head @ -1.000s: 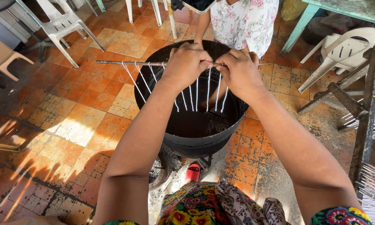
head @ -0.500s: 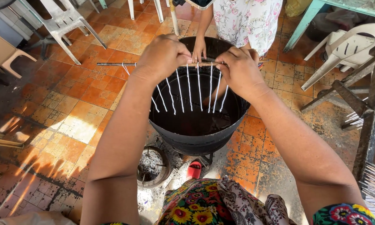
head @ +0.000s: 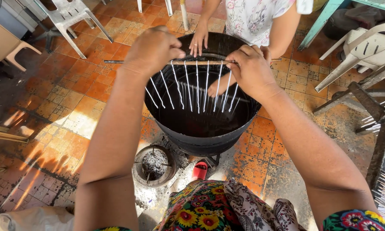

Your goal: Dipping racks of candle wicks into a vat of melted wax to coat them and build up candle thickness.

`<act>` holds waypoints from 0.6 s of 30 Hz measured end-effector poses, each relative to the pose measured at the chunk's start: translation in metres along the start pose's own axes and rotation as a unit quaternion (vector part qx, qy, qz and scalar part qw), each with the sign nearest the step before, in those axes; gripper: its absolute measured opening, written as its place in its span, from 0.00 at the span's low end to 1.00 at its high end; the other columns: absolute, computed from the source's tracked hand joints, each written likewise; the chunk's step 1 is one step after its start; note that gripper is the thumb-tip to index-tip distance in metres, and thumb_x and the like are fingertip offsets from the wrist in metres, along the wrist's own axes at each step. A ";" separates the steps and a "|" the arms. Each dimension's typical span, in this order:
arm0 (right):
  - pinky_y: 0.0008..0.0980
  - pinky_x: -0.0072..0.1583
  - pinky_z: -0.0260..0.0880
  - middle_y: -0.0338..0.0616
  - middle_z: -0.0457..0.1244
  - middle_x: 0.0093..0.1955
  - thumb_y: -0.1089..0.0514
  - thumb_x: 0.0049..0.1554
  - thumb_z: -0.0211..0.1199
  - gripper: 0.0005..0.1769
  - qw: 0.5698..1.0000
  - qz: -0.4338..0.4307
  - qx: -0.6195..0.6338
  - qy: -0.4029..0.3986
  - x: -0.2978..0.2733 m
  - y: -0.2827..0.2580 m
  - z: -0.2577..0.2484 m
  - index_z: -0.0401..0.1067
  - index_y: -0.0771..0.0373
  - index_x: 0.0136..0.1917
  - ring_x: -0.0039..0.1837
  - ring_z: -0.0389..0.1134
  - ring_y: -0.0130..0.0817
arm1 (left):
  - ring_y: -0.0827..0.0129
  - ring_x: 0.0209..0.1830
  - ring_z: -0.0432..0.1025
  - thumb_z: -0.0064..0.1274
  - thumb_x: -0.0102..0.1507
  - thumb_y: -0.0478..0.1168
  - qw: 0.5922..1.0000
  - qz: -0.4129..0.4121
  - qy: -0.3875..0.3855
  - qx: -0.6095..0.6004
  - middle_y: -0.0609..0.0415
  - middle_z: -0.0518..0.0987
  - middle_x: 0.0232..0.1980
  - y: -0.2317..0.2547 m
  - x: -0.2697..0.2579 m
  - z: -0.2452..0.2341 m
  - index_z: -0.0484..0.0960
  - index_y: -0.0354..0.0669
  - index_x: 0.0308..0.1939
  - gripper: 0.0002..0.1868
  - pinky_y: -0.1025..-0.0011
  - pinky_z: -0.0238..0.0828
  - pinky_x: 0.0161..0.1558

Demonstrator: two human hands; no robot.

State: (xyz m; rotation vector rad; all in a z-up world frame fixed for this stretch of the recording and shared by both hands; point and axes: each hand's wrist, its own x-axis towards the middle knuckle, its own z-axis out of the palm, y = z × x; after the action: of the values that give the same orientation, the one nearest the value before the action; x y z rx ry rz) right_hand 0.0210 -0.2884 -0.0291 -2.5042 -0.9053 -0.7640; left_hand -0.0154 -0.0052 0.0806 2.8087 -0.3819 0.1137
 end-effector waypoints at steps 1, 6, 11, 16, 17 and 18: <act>0.53 0.64 0.51 0.37 0.64 0.50 0.58 0.63 0.62 0.05 1.000 0.000 -0.004 -0.003 0.000 0.001 0.001 0.76 0.51 0.53 0.56 0.63 0.46 | 0.59 0.54 0.72 0.61 0.65 0.49 0.999 -0.017 -0.022 0.030 0.50 0.79 0.50 -0.010 0.000 -0.003 0.85 0.47 0.52 0.15 0.52 0.67 0.64; 0.55 0.67 0.49 0.39 0.64 0.50 0.56 0.64 0.64 0.04 0.999 0.009 -0.027 -0.015 0.001 0.005 0.011 0.76 0.53 0.52 0.57 0.63 0.48 | 0.56 0.52 0.73 0.62 0.61 0.36 0.997 -0.052 -0.055 0.006 0.51 0.80 0.49 -0.044 0.013 0.026 0.84 0.43 0.47 0.10 0.59 0.68 0.54; 0.52 0.68 0.47 0.39 0.66 0.52 0.54 0.63 0.65 0.07 0.998 0.036 -0.036 -0.036 -0.004 0.011 0.025 0.78 0.53 0.54 0.57 0.64 0.44 | 0.58 0.45 0.75 0.63 0.63 0.39 0.998 0.041 -0.025 0.037 0.56 0.82 0.43 -0.081 0.037 0.075 0.88 0.42 0.45 0.08 0.59 0.73 0.48; 0.60 0.71 0.49 0.33 0.65 0.52 0.51 0.56 0.72 0.16 0.998 0.033 -0.055 0.029 -0.036 0.041 0.084 0.77 0.46 0.58 0.63 0.64 0.40 | 0.55 0.44 0.80 0.62 0.62 0.47 0.985 0.032 -0.028 0.165 0.57 0.82 0.41 -0.097 0.049 0.135 0.89 0.58 0.37 0.03 0.57 0.80 0.46; 0.60 0.71 0.49 0.33 0.65 0.52 0.51 0.56 0.72 0.16 0.997 0.039 -0.055 0.024 -0.040 0.030 0.077 0.77 0.46 0.58 0.63 0.64 0.40 | 0.55 0.44 0.80 0.62 0.62 0.47 0.986 0.035 -0.035 0.162 0.57 0.82 0.41 -0.098 0.046 0.148 0.89 0.58 0.37 0.03 0.57 0.80 0.46; 0.62 0.71 0.46 0.39 0.62 0.59 0.57 0.56 0.72 0.22 0.998 0.040 -0.006 0.043 -0.041 0.018 0.069 0.74 0.51 0.64 0.67 0.62 0.44 | 0.56 0.44 0.80 0.62 0.62 0.48 0.985 0.028 -0.056 0.160 0.58 0.82 0.42 -0.100 0.043 0.160 0.89 0.59 0.38 0.04 0.57 0.81 0.47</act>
State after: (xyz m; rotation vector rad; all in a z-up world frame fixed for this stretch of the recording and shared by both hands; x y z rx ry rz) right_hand 0.0314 -0.2860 -0.1109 -2.4800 -0.7682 -0.8457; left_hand 0.0592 0.0269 -0.0954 3.1321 -0.5104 0.0305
